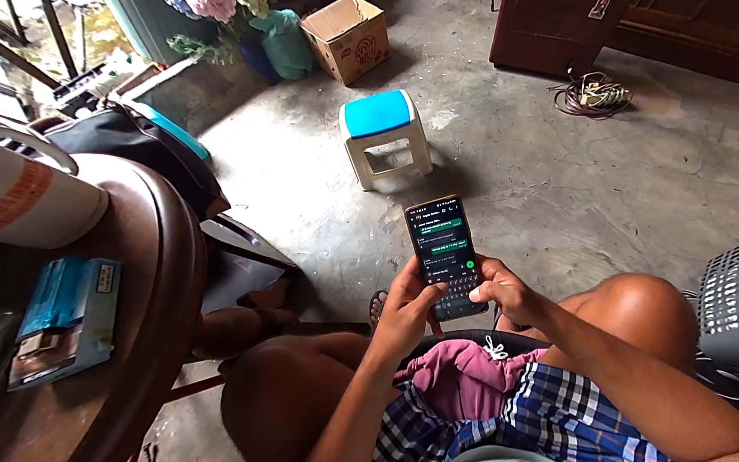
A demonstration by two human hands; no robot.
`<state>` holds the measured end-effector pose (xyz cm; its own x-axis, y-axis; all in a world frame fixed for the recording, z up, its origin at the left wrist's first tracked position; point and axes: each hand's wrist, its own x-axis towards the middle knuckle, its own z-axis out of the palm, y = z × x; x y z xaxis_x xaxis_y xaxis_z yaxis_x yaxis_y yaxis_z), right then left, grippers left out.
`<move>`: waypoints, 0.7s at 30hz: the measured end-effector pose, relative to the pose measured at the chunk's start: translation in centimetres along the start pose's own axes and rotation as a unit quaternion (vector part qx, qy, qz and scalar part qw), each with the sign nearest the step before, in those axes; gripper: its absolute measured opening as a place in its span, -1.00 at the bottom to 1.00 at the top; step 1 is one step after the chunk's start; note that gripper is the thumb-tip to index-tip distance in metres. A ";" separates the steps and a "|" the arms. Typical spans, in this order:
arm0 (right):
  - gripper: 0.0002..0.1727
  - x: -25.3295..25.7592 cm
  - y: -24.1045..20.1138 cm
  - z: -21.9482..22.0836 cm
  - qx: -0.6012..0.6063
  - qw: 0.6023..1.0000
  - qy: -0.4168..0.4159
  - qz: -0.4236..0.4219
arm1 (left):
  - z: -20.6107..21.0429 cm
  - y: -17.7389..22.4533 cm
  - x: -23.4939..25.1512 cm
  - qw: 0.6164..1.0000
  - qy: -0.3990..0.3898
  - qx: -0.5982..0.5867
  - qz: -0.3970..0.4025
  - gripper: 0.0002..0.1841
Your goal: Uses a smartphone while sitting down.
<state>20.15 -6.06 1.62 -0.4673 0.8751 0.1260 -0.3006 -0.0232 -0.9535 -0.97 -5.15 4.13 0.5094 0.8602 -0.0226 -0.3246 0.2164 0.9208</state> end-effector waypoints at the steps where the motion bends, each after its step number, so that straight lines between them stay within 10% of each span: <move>1: -0.48 0.0 0.0 0.0 0.002 1.000 0.000 -0.001 | 0.0 0.0 0.0 1.000 0.000 0.000 0.001 -0.60; 21: -0.52 0.0 -0.1 0.1 -0.013 1.000 0.026 0.002 | -0.3 0.0 0.0 1.000 -0.023 -0.002 0.007 -0.58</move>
<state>20.10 -6.06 1.78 -0.4237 0.8994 0.1077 -0.2763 -0.0151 -0.9610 -1.17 -5.01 4.00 0.5410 0.8410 0.0075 -0.3347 0.2071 0.9193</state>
